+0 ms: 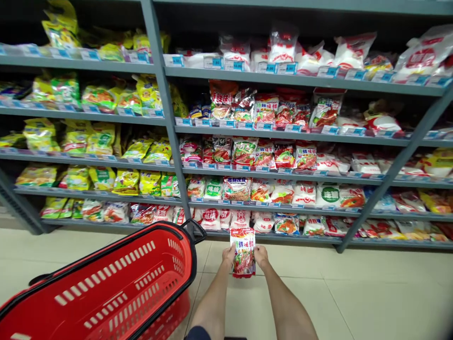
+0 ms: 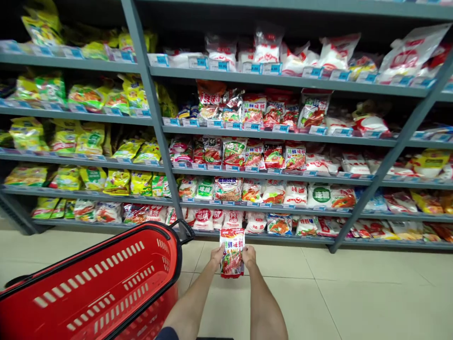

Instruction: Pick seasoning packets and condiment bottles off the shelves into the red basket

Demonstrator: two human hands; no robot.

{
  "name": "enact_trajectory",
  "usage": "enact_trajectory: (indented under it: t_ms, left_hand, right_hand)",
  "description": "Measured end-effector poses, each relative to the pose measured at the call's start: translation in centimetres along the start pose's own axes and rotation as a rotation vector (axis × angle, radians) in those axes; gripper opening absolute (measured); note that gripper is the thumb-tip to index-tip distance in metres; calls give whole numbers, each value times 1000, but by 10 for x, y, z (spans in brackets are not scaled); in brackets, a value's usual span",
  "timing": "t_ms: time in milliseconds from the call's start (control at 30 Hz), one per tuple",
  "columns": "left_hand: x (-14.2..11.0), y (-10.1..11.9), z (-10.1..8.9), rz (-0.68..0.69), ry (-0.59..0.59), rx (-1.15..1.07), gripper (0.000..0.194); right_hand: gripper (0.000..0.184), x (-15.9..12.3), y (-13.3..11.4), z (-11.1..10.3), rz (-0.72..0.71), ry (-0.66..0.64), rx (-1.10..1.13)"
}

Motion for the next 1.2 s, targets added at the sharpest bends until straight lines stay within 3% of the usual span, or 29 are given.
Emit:
enact_trajectory:
  t_ms: [267, 833, 1000, 1200]
  left_hand:
    - [9, -20, -7, -55, 22, 16, 60]
    - [-1, -18, -4, -134, 42, -14, 49]
    - [-11, -5, -7, -120, 56, 4, 46]
    - [-36, 39, 0, -75, 43, -68, 50]
  right_hand:
    - [29, -6, -2, 1, 40, -10, -7]
    - [26, -19, -14, -14, 58, -23, -3]
    - [26, -26, -24, -19, 56, -4, 27]
    - [22, -28, -48, -42, 22, 73, 65]
Point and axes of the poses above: each hand's wrist, its own x-axis towards the middle knuckle, its own z-axis out of the palm, y = z × x, the point moved 4 cm from there along x, towards the middle knuckle, and after that the axes turned 8 degrees about y, right-handed, at the moved point
